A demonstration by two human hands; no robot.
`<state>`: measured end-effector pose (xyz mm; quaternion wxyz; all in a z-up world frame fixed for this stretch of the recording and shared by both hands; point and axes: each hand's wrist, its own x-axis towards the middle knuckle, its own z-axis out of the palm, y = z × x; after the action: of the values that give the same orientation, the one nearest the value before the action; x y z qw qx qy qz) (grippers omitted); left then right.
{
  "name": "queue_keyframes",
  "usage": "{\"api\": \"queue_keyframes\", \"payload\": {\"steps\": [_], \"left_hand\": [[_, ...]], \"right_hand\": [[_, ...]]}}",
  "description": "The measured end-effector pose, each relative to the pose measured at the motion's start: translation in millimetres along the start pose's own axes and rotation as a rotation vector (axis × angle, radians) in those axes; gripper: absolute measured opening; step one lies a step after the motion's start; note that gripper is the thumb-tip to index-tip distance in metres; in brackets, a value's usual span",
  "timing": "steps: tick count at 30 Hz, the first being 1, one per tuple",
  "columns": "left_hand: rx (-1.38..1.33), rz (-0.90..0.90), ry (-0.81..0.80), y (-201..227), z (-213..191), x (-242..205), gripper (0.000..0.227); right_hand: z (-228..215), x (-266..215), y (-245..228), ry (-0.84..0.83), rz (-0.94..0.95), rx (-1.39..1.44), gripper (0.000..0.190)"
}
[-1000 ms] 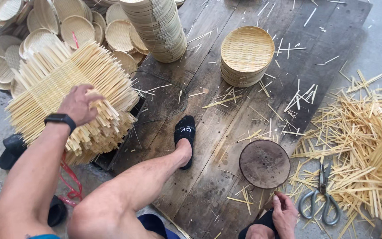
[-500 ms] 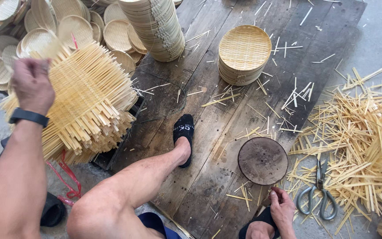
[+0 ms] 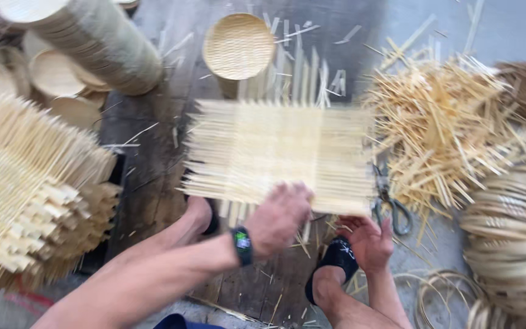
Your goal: The person weaves a bamboo basket by hand using a circular wooden form, trimming excess bamboo strips with shears and securing the edges of the woven base.
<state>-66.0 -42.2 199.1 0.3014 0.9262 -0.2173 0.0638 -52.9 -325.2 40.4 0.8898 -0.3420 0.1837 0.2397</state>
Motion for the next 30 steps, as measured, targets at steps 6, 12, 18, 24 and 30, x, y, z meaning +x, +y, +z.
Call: {"api": "queue_keyframes", "payload": {"steps": [6, 12, 18, 24, 30], "left_hand": [[-0.073, -0.098, -0.342, -9.7, 146.1, -33.6, 0.051], [0.12, -0.51, -0.025, -73.6, 137.4, -35.1, 0.08], [0.162, -0.57, 0.003, -89.1, 154.3, -39.5, 0.084], [0.155, -0.56, 0.03, -92.5, 155.3, -39.6, 0.086], [0.12, -0.584, 0.045, -87.2, 145.9, -31.6, 0.092]], "right_hand": [[-62.7, 30.7, 2.3, 0.299, 0.042, -0.569, 0.037], [-77.2, 36.1, 8.9, 0.36, 0.012, -0.767, 0.034], [-25.5, 22.5, -6.5, 0.688, -0.386, -1.298, 0.048], [28.9, 13.9, 14.9, 0.275, -0.693, -1.852, 0.056], [30.4, 21.9, 32.2, 0.223, -0.663, -1.771, 0.065]]}}
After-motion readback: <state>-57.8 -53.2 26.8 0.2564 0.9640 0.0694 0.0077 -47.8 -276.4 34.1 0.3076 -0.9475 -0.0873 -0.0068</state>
